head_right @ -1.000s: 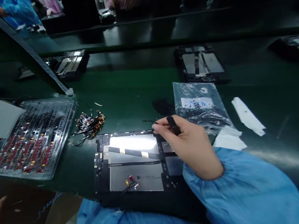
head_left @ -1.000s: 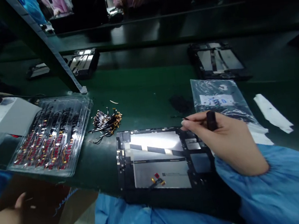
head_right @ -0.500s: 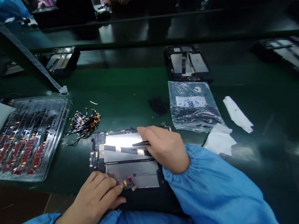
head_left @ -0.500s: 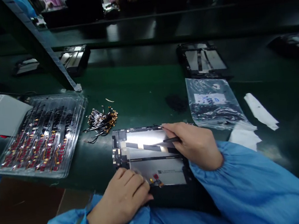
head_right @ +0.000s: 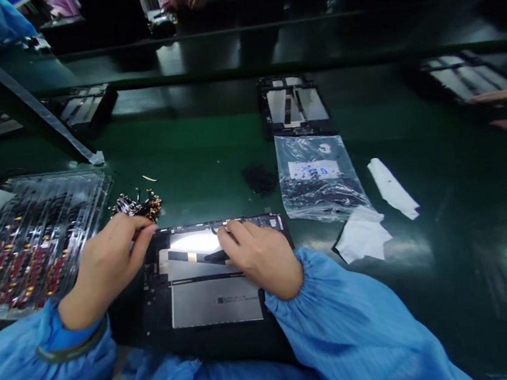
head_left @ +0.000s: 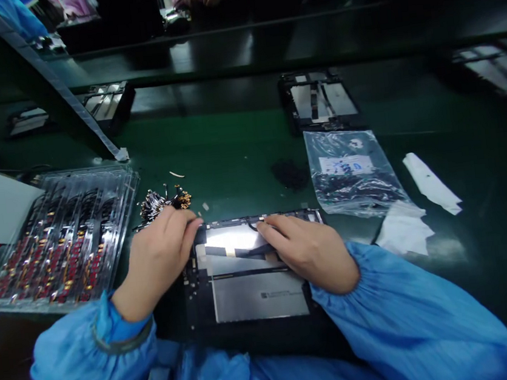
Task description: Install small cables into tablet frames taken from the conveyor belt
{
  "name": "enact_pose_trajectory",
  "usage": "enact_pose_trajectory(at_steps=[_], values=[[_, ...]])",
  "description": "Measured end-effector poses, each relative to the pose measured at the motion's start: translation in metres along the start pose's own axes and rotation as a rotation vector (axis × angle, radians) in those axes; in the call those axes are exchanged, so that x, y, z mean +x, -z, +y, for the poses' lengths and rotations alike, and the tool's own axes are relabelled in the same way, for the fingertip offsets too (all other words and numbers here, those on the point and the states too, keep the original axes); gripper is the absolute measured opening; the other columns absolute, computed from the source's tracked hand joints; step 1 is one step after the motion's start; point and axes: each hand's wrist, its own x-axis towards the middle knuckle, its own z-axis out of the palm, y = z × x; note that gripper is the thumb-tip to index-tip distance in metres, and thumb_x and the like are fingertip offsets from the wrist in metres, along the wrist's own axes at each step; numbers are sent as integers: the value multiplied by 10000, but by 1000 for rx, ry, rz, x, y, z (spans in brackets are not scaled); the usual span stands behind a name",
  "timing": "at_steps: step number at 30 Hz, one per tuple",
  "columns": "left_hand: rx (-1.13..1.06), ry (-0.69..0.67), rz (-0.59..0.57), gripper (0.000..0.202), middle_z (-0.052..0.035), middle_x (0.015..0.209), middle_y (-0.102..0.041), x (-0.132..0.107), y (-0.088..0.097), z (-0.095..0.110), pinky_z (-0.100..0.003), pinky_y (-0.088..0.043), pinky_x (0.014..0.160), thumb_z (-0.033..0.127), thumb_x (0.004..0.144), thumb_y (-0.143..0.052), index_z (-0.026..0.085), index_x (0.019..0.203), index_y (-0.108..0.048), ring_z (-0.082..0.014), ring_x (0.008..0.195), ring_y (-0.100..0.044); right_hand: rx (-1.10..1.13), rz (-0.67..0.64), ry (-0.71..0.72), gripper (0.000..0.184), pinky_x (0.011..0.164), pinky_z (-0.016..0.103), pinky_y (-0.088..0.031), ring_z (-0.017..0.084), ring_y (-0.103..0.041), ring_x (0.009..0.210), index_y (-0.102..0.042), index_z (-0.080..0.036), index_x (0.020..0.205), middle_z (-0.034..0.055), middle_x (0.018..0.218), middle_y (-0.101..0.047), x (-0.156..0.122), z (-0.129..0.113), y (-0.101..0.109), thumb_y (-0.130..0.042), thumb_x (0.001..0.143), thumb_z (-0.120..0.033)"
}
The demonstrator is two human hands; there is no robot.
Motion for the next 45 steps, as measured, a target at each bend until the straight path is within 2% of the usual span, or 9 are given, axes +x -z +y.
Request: enact_pose_trajectory(at_steps=[2, 5, 9, 15, 19, 22, 26, 34, 45], values=[[132, -33, -15, 178, -76, 842, -610, 15, -8, -5, -318, -471, 653, 285, 924, -466, 148, 946, -579, -211, 781, -593, -14, -14, -8, 210, 603, 273, -406, 168, -590, 700, -649, -113, 995, 110, 941, -690, 1, -1, 1, -482, 868, -106], [19, -139, -39, 200, -142, 1075, -622, 26, -18, 3, -416, -485, 834, 226, 903, -492, 118, 1061, -551, -266, 1009, -580, -7, -21, -19, 193, 591, 274, -387, 166, -584, 688, -647, -119, 988, 101, 920, -688, 2, -2, 3, -508, 853, -118], [-266, -385, -116, 172, -97, 1180, -631, 24, -32, 18, -411, -409, 1031, 127, 904, -447, 128, 1048, -540, -217, 1172, -533, 22, -41, -43, 177, 578, 281, -377, 164, -576, 671, -649, -126, 954, 88, 890, -681, 3, -4, 4, -504, 854, -121], [-138, -530, -250, 249, -76, 1276, -597, 17, -47, 20, -523, -285, 1109, 59, 890, -407, 135, 1079, -550, -229, 1204, -523, 10, -10, -20, 235, 587, 284, -385, 164, -575, 661, -653, -106, 970, 91, 863, -682, 4, -4, 5, -431, 895, -87], [-227, -447, -257, 277, -78, 1258, -608, 17, -46, 19, -481, -319, 1101, 39, 879, -395, 140, 1082, -554, -202, 1192, -533, 50, -14, -34, 273, 591, 276, -397, 167, -588, 689, -654, -116, 988, 77, 822, -682, 0, 0, 11, -390, 924, -91], [-317, -387, -263, 365, -79, 1254, -609, 15, -49, 16, -442, -348, 1088, 17, 865, -398, 139, 1190, -513, -178, 1189, -530, 84, -29, -44, 324, 579, 280, -403, 171, -595, 701, -646, -130, 1036, 80, 870, -682, -8, 5, 16, -343, 934, -74], [-236, -425, -275, 438, -76, 1295, -584, 14, -53, 14, -507, -275, 1114, 39, 858, -442, 181, 1269, -502, -212, 1218, -501, 69, -23, -31, 329, 559, 283, -396, 178, -603, 717, -640, -124, 1055, 100, 918, -680, -20, 11, 18, -334, 941, -84], [-130, -509, -222, 403, -77, 1279, -597, 15, -47, 17, -552, -294, 1092, 36, 879, -399, 145, 1237, -551, -240, 1172, -531, -55, 21, -28, 312, 558, 287, -380, 164, -590, 715, -648, -128, 1062, 84, 954, -700, -21, 9, 15, -382, 915, -57], [-124, -511, -198, 409, -77, 1259, -610, 15, -47, 17, -561, -300, 1088, 31, 870, -407, 166, 1225, -558, -234, 1160, -542, -41, -1, -47, 319, 549, 299, -392, 176, -579, 722, -649, -118, 1047, 103, 944, -688, -20, 9, 13, -373, 904, -45]])
